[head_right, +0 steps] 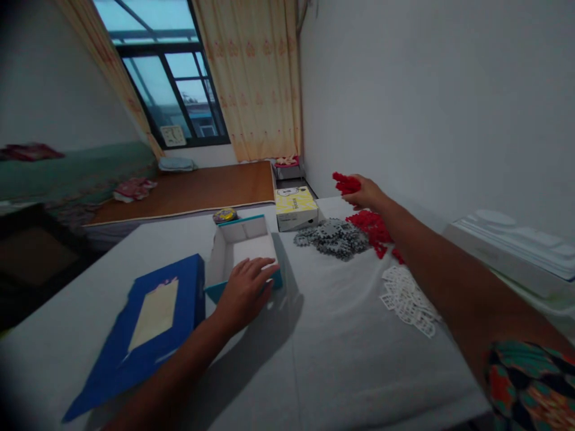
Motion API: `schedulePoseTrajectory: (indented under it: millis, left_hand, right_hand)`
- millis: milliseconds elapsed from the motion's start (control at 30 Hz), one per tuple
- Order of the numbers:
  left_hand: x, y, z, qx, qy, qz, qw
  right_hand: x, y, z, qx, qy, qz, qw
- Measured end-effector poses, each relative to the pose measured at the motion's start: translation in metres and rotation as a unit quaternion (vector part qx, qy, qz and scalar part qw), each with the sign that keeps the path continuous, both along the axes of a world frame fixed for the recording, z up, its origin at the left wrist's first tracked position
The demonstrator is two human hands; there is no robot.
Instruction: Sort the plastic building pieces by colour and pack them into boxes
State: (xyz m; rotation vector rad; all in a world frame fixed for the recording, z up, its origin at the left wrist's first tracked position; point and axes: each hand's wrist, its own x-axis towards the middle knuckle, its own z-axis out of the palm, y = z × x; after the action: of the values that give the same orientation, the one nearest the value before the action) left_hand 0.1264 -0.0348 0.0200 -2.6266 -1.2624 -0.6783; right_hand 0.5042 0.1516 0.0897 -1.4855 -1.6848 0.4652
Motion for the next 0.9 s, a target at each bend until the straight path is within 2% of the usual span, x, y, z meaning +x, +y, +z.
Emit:
schedulePoseTrajectory:
  millis: [100,200,300,400,467,533,633,700,800,900]
  left_hand:
    - [0.003,-0.002,-0.003,-0.009,0.03,0.004,0.999]
    - [0.006,-0.003,-0.008,0.013,0.06,-0.004,0.998]
    - [0.006,-0.002,-0.015,0.037,0.08,-0.013,0.996]
    - [0.005,0.0,-0.021,0.049,0.092,-0.025,0.994]
    - [0.004,0.0,-0.023,0.053,0.094,-0.026,0.994]
    - [0.003,0.0,-0.024,0.058,0.09,-0.029,0.994]
    - [0.002,0.0,-0.022,0.062,0.084,-0.037,0.994]
    - [0.001,0.0,-0.02,0.06,0.073,-0.038,0.995]
    - [-0.002,0.001,-0.018,0.061,0.046,-0.041,0.996]
    - [-0.005,0.003,-0.018,0.078,0.034,-0.057,0.995]
  right_hand:
    - [-0.102,-0.027,0.015,-0.038,0.084,0.182,0.979]
    - [-0.195,-0.053,0.009,-0.048,0.054,0.31,0.948]
    - [-0.256,-0.064,-0.015,0.015,-0.078,0.343,0.936]
    - [-0.282,-0.062,-0.041,0.076,-0.221,0.332,0.914]
    - [-0.284,-0.06,-0.051,0.067,-0.257,0.344,0.901]
    - [-0.28,-0.061,-0.053,0.059,-0.246,0.352,0.901]
    - [-0.263,-0.07,-0.047,0.101,-0.179,0.344,0.916]
    - [-0.241,-0.073,-0.043,0.148,-0.137,0.32,0.926]
    - [-0.18,-0.065,-0.044,0.194,-0.139,0.223,0.945]
    - [-0.084,-0.05,-0.05,0.155,-0.217,0.065,0.962]
